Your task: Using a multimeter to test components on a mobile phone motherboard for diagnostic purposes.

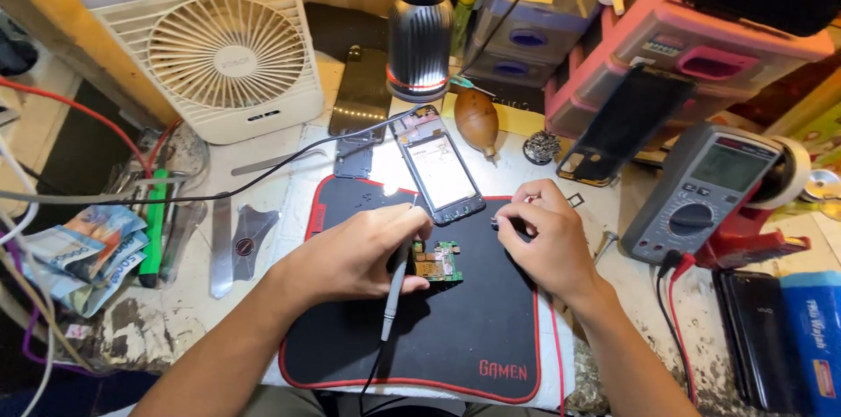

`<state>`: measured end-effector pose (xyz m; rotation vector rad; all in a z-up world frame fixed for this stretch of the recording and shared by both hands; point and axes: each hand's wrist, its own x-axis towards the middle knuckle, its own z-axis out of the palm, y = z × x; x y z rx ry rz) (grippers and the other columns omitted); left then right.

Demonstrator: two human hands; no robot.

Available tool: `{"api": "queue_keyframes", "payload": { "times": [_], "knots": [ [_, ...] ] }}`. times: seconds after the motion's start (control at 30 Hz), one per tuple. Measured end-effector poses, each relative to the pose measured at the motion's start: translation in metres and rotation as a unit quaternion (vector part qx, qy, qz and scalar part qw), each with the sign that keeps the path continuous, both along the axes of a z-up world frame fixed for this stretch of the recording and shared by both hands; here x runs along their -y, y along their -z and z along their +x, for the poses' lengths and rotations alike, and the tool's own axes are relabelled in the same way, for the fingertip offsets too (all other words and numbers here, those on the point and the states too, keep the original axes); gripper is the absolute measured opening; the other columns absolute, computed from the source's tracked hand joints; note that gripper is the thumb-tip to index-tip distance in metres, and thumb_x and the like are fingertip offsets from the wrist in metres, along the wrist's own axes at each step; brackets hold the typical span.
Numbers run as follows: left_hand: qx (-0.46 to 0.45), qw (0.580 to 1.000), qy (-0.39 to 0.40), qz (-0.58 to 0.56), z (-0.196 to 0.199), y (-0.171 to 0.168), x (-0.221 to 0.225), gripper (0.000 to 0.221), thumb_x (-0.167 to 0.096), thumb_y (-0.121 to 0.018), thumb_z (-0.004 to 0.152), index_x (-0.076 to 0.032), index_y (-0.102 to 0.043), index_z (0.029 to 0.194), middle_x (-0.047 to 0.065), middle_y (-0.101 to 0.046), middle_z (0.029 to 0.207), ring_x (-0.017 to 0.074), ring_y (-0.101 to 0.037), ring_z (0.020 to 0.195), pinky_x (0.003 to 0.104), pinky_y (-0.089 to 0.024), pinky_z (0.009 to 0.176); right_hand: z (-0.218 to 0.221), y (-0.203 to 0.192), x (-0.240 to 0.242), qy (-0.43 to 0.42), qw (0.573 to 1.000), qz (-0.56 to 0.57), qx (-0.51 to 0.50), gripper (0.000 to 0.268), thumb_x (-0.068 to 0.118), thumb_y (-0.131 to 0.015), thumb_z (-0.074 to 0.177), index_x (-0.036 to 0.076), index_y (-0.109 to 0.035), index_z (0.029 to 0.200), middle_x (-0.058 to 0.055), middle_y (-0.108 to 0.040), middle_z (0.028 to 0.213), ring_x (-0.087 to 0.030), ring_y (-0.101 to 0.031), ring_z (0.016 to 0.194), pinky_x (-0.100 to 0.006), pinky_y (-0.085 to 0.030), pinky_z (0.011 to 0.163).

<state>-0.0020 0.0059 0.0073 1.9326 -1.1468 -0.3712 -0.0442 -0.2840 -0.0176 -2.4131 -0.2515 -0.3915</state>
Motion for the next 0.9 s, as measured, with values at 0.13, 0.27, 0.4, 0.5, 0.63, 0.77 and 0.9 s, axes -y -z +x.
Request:
{"api": "queue_keyframes", "payload": {
  "times": [0.13,0.27,0.4,0.5,0.63,0.77,0.9],
  "knots": [
    [-0.013,1.0,-0.002,0.006,0.001,-0.002,0.002,0.047,-0.021,-0.088,0.078,-0.004,-0.058,0.11,0.016,-0.062,0.085,0.0377,-0.07,0.083,0.041,-0.062,0.069,-0.001,0.001,0.002,0.008,1.0,-0.005,-0.014,0.006,0.005,-0.074,0.085,0.005,-0.08,0.085,-0.009,-0.064,0.1,-0.016,-0.061,0.057,-0.03,-0.053,0.059],
    [-0.025,1.0,-0.004,-0.002,0.0,-0.002,0.001,0.046,-0.02,-0.087,0.079,-0.003,-0.058,0.111,0.017,-0.063,0.086,0.0386,-0.07,0.084,0.042,-0.062,0.07,-0.002,-0.002,0.0,0.001,1.0,-0.009,-0.01,0.012,0.002,-0.073,0.088,0.004,-0.081,0.095,-0.011,-0.062,0.106,-0.018,-0.063,0.058,-0.031,-0.054,0.062],
    [-0.018,1.0,-0.005,-0.006,0.0,-0.005,0.0,0.045,-0.019,-0.087,0.079,-0.003,-0.058,0.11,0.016,-0.063,0.086,0.0383,-0.07,0.083,0.042,-0.063,0.068,-0.003,-0.004,0.0,0.003,1.0,-0.012,0.006,0.019,0.001,-0.07,0.089,0.007,-0.082,0.101,-0.009,-0.061,0.106,-0.016,-0.062,0.055,-0.029,-0.054,0.061],
    [-0.001,1.0,-0.007,-0.009,-0.001,-0.002,0.001,0.045,-0.019,-0.088,0.079,-0.005,-0.058,0.11,0.015,-0.062,0.085,0.0368,-0.07,0.083,0.041,-0.063,0.067,-0.006,-0.01,-0.007,-0.017,0.999,-0.005,0.027,0.015,0.004,-0.074,0.086,0.009,-0.081,0.099,-0.006,-0.062,0.105,-0.013,-0.061,0.054,-0.028,-0.054,0.06],
    [-0.008,0.999,0.004,-0.031,-0.002,-0.003,0.003,0.045,-0.017,-0.088,0.078,-0.005,-0.059,0.111,0.015,-0.062,0.086,0.0358,-0.071,0.083,0.038,-0.063,0.069,-0.013,-0.004,-0.017,-0.049,0.998,-0.001,0.044,0.009,0.008,-0.075,0.085,0.012,-0.079,0.093,-0.003,-0.062,0.104,-0.012,-0.058,0.053,-0.026,-0.053,0.059],
    [0.024,0.999,0.007,-0.025,-0.004,0.003,0.003,0.045,-0.023,-0.087,0.081,-0.007,-0.054,0.109,0.011,-0.058,0.088,0.0315,-0.062,0.076,0.037,-0.053,0.066,-0.019,-0.005,-0.023,-0.158,0.987,-0.02,0.026,0.009,0.009,-0.075,0.086,0.011,-0.076,0.095,-0.008,-0.058,0.11,-0.016,-0.066,0.061,-0.027,-0.054,0.062],
    [0.034,0.999,0.009,-0.016,-0.005,0.005,0.004,0.046,-0.026,-0.085,0.084,-0.009,-0.05,0.106,0.008,-0.055,0.09,0.0279,-0.054,0.073,0.037,-0.044,0.064,-0.022,-0.01,-0.027,-0.205,0.975,-0.087,0.011,0.012,0.01,-0.074,0.09,0.007,-0.073,0.101,-0.011,-0.056,0.114,-0.015,-0.057,0.065,-0.029,-0.048,0.057]
  ]
}}
